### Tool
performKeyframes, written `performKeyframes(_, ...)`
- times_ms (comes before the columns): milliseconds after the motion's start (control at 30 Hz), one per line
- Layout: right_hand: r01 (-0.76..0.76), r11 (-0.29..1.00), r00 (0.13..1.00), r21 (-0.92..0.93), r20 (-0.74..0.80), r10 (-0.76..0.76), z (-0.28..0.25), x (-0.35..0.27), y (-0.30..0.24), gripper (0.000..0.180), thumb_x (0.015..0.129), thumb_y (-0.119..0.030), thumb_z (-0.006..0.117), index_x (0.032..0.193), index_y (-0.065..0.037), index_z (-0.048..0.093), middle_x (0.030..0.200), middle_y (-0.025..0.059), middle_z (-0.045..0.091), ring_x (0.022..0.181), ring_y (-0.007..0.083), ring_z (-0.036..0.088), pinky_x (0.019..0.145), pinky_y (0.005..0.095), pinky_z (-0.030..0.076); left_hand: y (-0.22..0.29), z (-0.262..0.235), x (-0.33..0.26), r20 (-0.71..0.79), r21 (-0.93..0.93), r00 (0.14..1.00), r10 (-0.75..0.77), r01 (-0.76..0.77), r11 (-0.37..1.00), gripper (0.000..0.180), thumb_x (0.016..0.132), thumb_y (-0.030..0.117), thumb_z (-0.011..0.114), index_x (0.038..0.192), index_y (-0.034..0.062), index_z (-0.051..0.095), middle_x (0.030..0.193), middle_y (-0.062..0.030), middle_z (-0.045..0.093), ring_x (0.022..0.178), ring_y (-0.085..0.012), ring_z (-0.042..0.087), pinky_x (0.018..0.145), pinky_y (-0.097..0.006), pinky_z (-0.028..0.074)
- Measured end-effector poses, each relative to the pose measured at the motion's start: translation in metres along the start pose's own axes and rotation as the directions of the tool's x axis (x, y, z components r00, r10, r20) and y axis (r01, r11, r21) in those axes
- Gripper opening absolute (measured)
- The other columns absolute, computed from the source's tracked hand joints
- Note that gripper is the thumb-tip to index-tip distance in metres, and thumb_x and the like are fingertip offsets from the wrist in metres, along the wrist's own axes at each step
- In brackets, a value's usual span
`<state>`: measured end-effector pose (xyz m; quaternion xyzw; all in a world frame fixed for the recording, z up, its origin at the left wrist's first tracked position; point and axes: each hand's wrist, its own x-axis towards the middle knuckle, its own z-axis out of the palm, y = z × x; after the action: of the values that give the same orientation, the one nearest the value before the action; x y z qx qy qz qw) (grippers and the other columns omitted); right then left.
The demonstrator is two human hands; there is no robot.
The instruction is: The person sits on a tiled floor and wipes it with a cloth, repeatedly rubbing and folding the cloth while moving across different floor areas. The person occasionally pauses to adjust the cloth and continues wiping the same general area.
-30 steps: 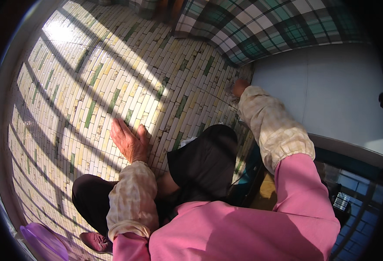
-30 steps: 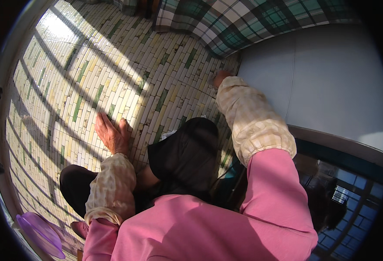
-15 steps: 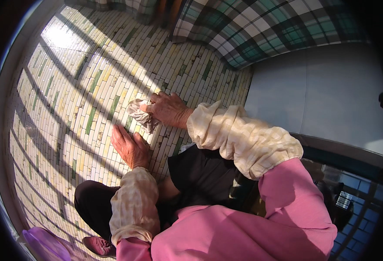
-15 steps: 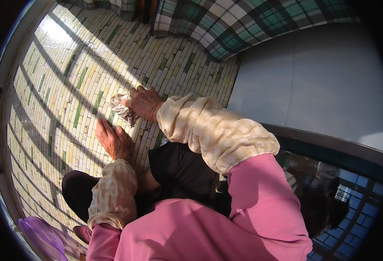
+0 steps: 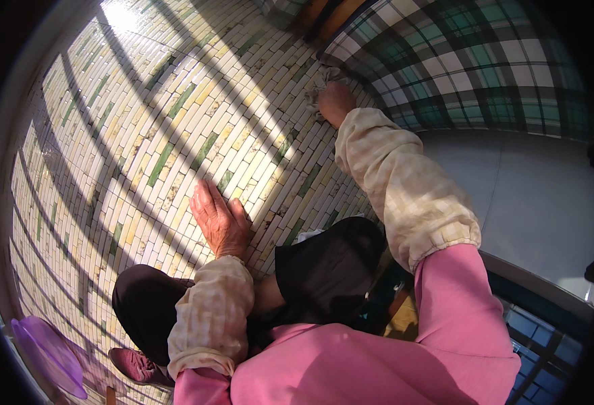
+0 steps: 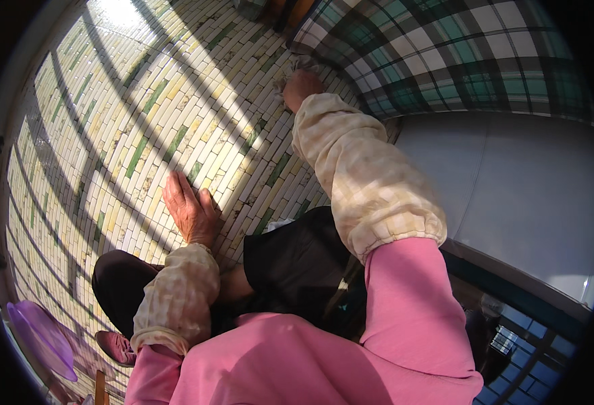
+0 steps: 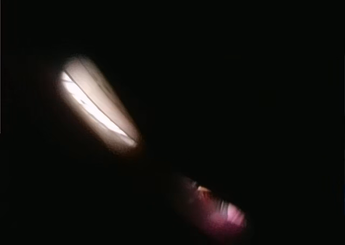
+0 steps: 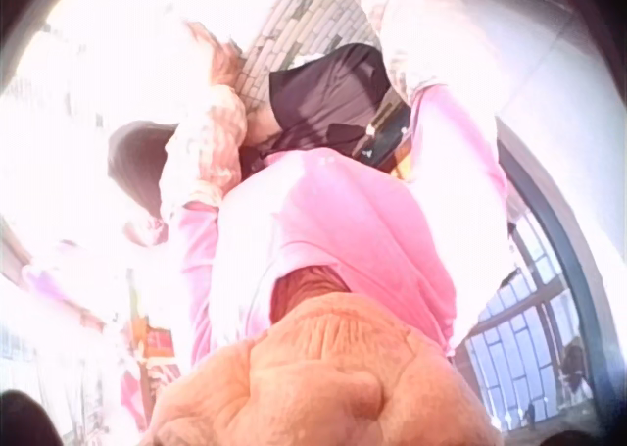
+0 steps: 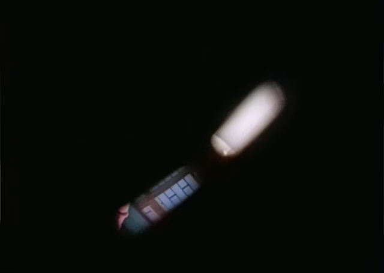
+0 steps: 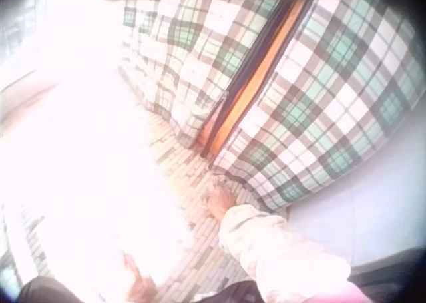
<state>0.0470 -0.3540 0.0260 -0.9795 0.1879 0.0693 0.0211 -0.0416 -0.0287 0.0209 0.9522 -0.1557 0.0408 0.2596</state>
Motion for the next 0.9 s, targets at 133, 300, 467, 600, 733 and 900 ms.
performKeyframes(133,0.276,0.927,0.95,0.253,-0.218,-0.223,0.003,-0.026,-0.175,0.017,0.081,-0.008,0.054,0.097,-0.002,0.051,0.101,0.0198,0.055,0.095,0.034,0.056,0.076,0.0431,0.049,-0.002,0.001,0.0,-0.001,-0.022,1.0,0.01,-0.01,1.0,0.061,0.078,0.019,0.056,0.13,-0.009,0.037,0.138,-0.0207,0.033,0.13,-0.0349,0.03,0.109,-0.051,0.02)
performKeyframes(300,0.537,0.741,0.823,0.402,-0.058,-0.565,-0.001,-0.085,-0.231,0.023,0.08,-0.015,0.055,0.101,-0.006,0.057,0.099,0.0137,0.051,0.097,0.0285,0.053,0.074,0.0376,0.049,-0.005,0.001,-0.003,-0.003,-0.132,1.0,-0.003,0.003,0.991,0.054,0.082,0.02,0.053,0.129,-0.0037,0.041,0.134,-0.0199,0.037,0.129,-0.0353,0.03,0.108,-0.052,0.02)
performKeyframes(467,0.36,0.849,0.926,0.386,-0.037,-0.376,-0.024,-0.09,-0.099,0.027,0.072,-0.021,0.07,0.098,-0.024,0.069,0.096,0.0079,0.053,0.1,0.0278,0.052,0.081,0.0398,0.048,-0.004,0.002,-0.003,0.002,-0.043,0.999,0.037,-0.037,0.998,0.05,0.082,0.018,0.051,0.128,-0.0016,0.044,0.134,-0.0158,0.04,0.129,-0.0316,0.032,0.107,-0.052,0.019)
performKeyframes(600,-0.034,0.988,0.999,0.151,0.023,0.031,-0.038,-0.12,0.033,0.04,0.07,-0.021,0.072,0.109,-0.018,0.066,0.097,0.0117,0.056,0.099,0.0299,0.054,0.08,0.0378,0.045,-0.004,0.003,-0.002,-0.014,-0.067,0.999,0.03,-0.031,0.997,0.051,0.082,0.018,0.052,0.129,-0.0012,0.043,0.135,-0.0144,0.039,0.129,-0.0312,0.032,0.108,-0.052,0.019)
performKeyframes(733,-0.281,0.931,0.955,0.235,0.159,0.249,-0.027,-0.15,0.114,0.047,0.066,-0.019,0.072,0.108,-0.003,0.058,0.095,0.0187,0.062,0.092,0.035,0.06,0.077,0.0398,0.047,-0.005,0.005,-0.003,-0.034,-0.055,0.998,0.043,-0.045,0.997,0.052,0.081,0.017,0.053,0.129,-0.001,0.042,0.136,-0.0141,0.039,0.129,-0.0313,0.032,0.108,-0.051,0.019)
performKeyframes(900,-0.079,0.987,0.951,0.141,0.306,0.032,-0.009,-0.144,0.052,0.043,0.068,-0.014,0.065,0.105,0.002,0.049,0.088,0.0246,0.061,0.086,0.0411,0.059,0.074,0.0475,0.047,-0.005,0.005,-0.004,-0.033,-0.062,0.999,0.042,-0.043,0.997,0.051,0.082,0.017,0.053,0.129,-0.0005,0.043,0.136,-0.0136,0.039,0.129,-0.0313,0.032,0.108,-0.051,0.019)
